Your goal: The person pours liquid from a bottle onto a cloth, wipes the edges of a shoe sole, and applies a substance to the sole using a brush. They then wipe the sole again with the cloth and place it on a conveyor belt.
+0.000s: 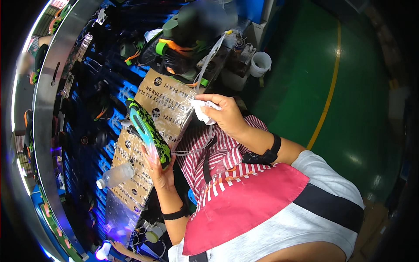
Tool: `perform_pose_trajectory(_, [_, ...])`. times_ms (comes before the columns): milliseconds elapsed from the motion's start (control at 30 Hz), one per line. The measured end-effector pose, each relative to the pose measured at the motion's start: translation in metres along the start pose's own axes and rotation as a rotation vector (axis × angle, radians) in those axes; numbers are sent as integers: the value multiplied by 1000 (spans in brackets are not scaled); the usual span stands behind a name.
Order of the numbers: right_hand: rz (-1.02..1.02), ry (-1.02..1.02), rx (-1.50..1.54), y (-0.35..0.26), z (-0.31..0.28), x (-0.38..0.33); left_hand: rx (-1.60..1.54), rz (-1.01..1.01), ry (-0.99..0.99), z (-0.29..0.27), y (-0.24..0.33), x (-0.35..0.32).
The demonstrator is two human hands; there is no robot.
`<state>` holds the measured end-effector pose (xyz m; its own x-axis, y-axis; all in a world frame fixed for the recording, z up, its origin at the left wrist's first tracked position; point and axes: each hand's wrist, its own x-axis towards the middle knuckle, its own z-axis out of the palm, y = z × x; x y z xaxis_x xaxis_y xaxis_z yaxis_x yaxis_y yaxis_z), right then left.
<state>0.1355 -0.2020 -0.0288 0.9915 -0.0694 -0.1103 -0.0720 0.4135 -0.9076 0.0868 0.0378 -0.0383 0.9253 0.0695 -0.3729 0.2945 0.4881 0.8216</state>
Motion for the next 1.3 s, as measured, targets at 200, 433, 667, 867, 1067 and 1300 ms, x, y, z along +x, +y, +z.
perform_pose_trajectory(200, [34,0,-27,2,4,0,-54,36,-15,-6,-2,-9])
perform_pose_trajectory(433, [-34,7,-16,4,11,2,128,109,-21,-2,9,-8])
perform_pose_trajectory(667, [-93,85,143,0,26,11,420,257,-4,15,12,-21])
perform_pose_trajectory(867, [-303,225,265,12,53,65,564,361,-7,45,3,-48])
perform_pose_trajectory(1067, [-214,258,334,2,88,70,956,556,-25,44,-6,-62])
perform_pose_trajectory(1300, [-214,265,210,10,93,64,223,621,-195,51,-3,-76])
